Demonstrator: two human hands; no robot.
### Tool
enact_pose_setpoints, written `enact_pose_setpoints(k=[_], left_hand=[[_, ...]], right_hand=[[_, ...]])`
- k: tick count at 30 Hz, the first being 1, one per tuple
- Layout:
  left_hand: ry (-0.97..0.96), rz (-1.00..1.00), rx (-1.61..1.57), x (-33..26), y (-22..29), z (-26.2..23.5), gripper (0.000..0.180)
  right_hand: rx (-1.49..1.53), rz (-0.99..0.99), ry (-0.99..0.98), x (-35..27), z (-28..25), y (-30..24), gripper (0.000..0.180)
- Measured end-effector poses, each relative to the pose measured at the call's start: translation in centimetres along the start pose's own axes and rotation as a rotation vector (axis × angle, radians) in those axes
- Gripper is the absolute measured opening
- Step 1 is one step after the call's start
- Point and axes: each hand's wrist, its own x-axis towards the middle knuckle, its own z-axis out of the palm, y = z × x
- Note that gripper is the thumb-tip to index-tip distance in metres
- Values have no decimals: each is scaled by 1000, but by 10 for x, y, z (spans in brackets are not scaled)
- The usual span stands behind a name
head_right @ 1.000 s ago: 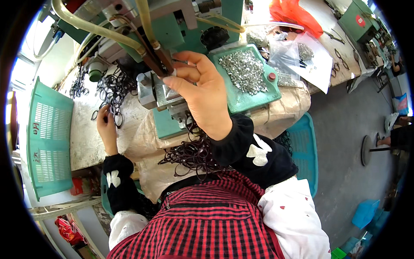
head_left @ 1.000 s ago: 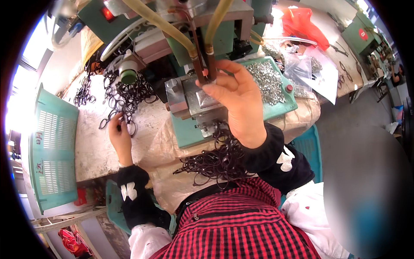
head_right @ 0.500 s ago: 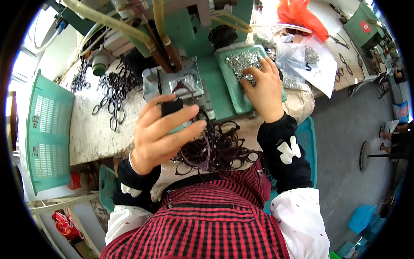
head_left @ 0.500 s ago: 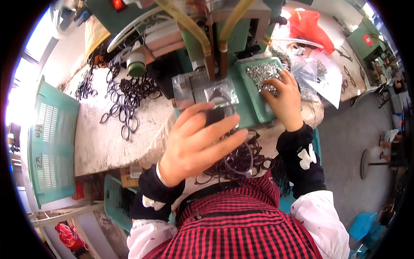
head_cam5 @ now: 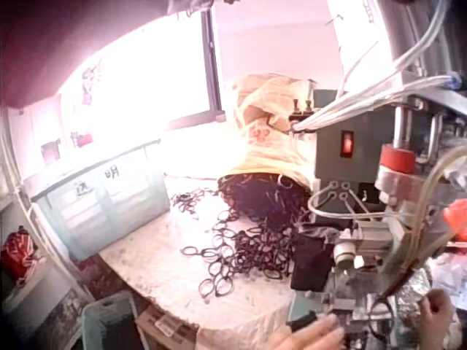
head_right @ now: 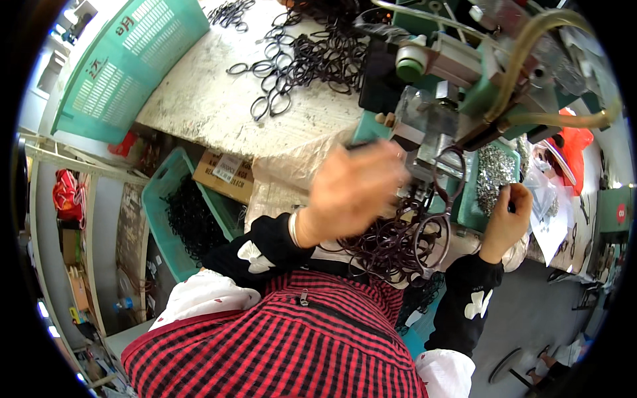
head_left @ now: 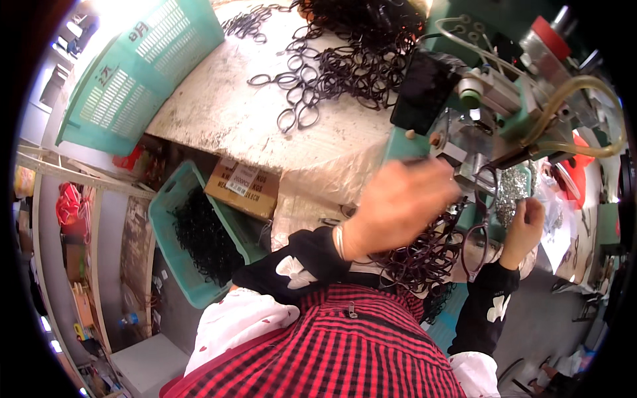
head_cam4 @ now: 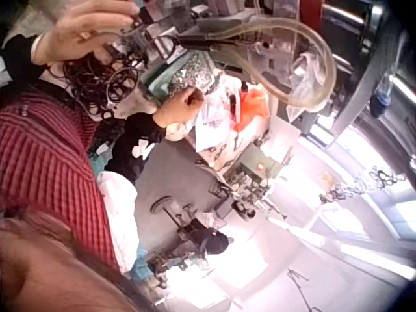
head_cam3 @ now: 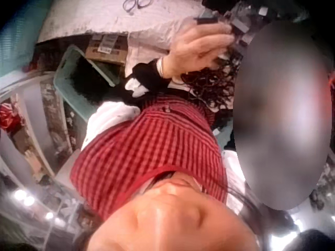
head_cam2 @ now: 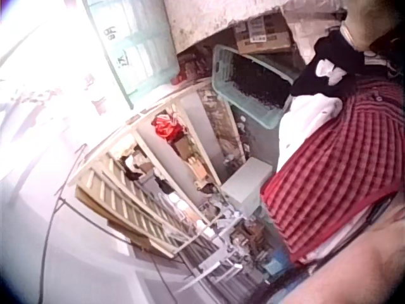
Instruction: The person repeatedly picks up black circular hair ties and small metallic components, places them into a green press machine, and removes the assembled hair accessories. The person works continuously at a cluttered workstation with bins and loose parts nearby.
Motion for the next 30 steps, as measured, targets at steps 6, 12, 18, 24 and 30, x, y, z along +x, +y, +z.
enact_pose_setpoints(k=[6, 12, 18, 24, 30], left_hand=[[-95, -660, 72, -1, -102, 24, 111], [-121, -698, 171, 11, -112, 51, 111], [-109, -747, 283, 17, -105, 57, 104], [-18, -622, 247, 1, -88, 40, 80], [-344, -226, 811, -5, -148, -81, 23]], right_hand=[[143, -9, -104, 8, 11, -33, 16], [174, 100, -108, 0, 14, -46, 17], [302, 152, -125, -2, 8, -42, 19], [308, 237, -62, -18, -11, -40, 17], [427, 89, -248, -5, -31, -109, 12]])
